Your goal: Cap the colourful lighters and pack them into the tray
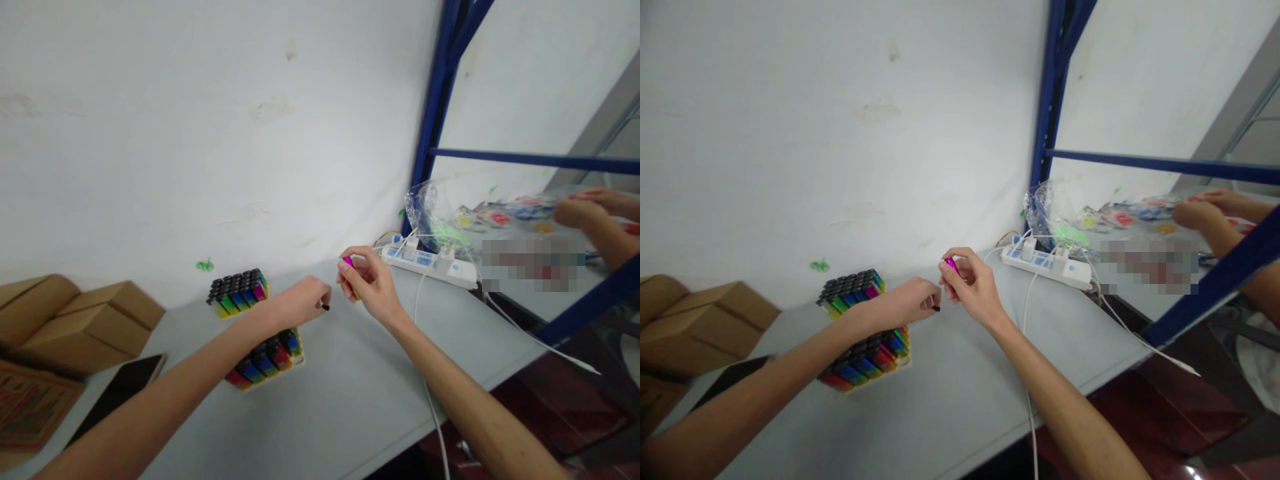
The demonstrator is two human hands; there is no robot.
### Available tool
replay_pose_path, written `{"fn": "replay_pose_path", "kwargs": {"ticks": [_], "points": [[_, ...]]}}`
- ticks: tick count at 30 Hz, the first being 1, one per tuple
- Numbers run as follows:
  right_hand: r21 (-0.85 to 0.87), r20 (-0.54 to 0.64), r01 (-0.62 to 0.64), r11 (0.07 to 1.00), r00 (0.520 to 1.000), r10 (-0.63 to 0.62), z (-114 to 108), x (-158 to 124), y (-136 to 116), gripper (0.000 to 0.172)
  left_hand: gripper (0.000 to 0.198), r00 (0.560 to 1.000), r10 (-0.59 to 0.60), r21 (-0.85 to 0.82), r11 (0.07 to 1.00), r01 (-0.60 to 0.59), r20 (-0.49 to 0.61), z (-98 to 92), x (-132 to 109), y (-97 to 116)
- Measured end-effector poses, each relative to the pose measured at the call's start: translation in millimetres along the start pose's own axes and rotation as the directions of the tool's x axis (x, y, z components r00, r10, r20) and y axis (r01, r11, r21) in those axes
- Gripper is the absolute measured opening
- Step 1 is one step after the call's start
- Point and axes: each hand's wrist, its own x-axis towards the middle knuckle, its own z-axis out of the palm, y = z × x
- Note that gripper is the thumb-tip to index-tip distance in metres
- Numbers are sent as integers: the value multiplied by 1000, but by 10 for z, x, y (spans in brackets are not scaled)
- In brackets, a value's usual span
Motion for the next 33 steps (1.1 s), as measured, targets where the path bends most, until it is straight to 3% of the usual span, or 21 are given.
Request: {"fn": "replay_pose_path", "kwargs": {"ticks": [4,6,9,14,20,24,30,33], "points": [[74,72,-30,997,997,24,53,-25,-29,33,10,983,-35,-109,994,15,-179,-213,-358,73],[111,120,-50,993,992,36,94,-58,-42,32,8,942,-56,-276,960,-40,-331,-245,-592,122],[147,182,-92,985,981,64,162,-129,-44,30,12,878,-189,-478,877,-51,-441,-183,-904,211],[141,236,-186,972,960,149,286,-254,-4,30,17,756,-430,-752,648,-122,-493,45,-1193,306],[170,329,-283,944,919,216,401,-359,33,30,12,659,-552,-831,516,-210,-510,186,-1288,304],[233,397,-366,901,882,255,433,-423,45,25,10,646,-563,-841,480,-252,-515,210,-1323,337],[278,419,-450,849,852,314,488,-456,57,17,12,672,-574,-873,422,-246,-467,283,-1364,379],[304,419,-485,820,841,342,507,-445,51,17,13,670,-571,-865,443,-235,-474,306,-1349,380]]}}
